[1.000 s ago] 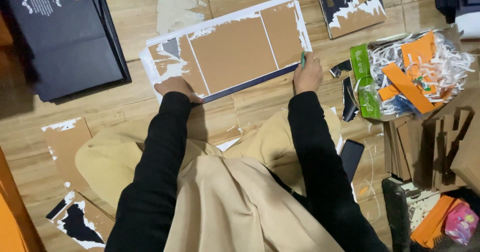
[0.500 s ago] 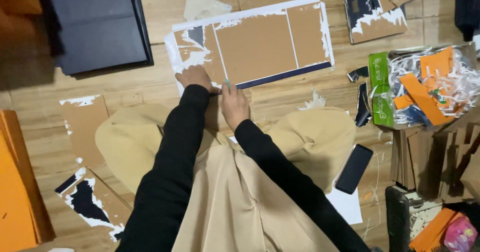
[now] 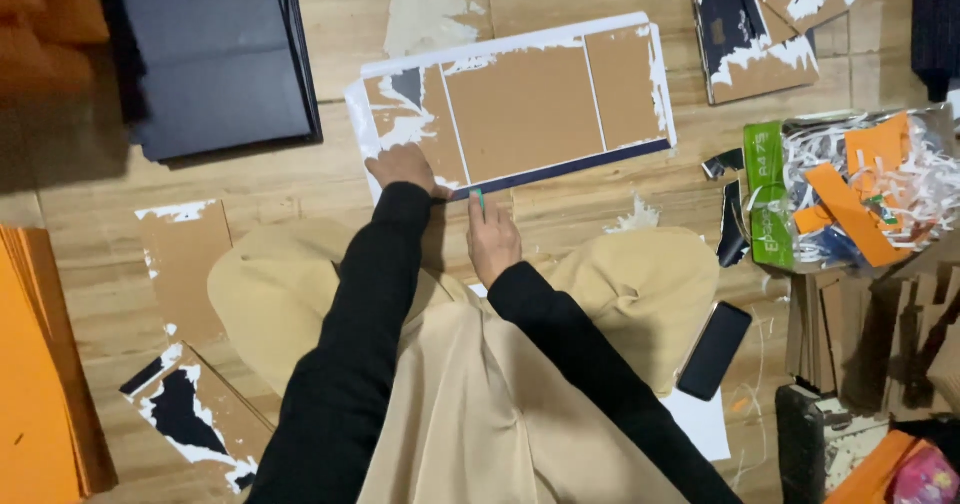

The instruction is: Gluing and aligning cardboard pieces onto paper covers to assemble book or box components.

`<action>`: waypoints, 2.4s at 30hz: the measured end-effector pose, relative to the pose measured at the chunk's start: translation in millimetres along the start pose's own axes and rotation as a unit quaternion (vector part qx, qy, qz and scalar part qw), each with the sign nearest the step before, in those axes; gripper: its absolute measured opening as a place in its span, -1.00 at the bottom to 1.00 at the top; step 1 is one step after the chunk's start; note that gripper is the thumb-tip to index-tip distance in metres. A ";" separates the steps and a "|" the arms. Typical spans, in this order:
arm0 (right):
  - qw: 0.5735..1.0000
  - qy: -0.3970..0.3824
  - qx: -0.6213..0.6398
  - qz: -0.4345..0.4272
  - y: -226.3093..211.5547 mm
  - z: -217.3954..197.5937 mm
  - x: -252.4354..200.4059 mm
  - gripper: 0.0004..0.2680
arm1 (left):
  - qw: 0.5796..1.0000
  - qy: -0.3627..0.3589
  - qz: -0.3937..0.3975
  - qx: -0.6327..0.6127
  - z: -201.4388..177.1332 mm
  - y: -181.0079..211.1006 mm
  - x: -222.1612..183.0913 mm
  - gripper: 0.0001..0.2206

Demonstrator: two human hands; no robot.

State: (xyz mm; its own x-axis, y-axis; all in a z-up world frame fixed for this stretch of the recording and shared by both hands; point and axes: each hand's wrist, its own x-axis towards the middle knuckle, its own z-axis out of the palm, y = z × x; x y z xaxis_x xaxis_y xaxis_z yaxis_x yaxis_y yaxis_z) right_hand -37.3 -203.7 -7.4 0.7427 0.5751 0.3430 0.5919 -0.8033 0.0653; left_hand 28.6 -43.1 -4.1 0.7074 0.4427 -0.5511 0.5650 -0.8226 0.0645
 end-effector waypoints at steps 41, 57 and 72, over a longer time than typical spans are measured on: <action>0.879 -0.161 0.082 0.440 327.0 36.9 0.6 -0.70 | 0.988 0.000 -0.003 0.155 -1.4 45.5 0.0 -0.65; 0.895 -0.028 0.167 0.413 238.0 -17.8 1.1 -0.77 | 0.721 0.530 0.425 0.140 82.0 95.2 -13.7 -0.47; 0.490 -0.042 0.692 0.528 189.4 12.0 -2.3 -0.42 | 0.705 0.550 0.440 0.078 -106.4 103.3 -61.9 -0.65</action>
State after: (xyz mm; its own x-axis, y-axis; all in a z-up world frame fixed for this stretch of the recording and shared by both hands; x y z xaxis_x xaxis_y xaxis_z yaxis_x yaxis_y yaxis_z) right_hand 76.9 -355.2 -7.0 0.8405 0.0025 -0.5419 -0.5332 0.1814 -0.8263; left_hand 88.3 -117.5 125.1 0.7042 -0.3265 0.6304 -0.2919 -0.9426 -0.1621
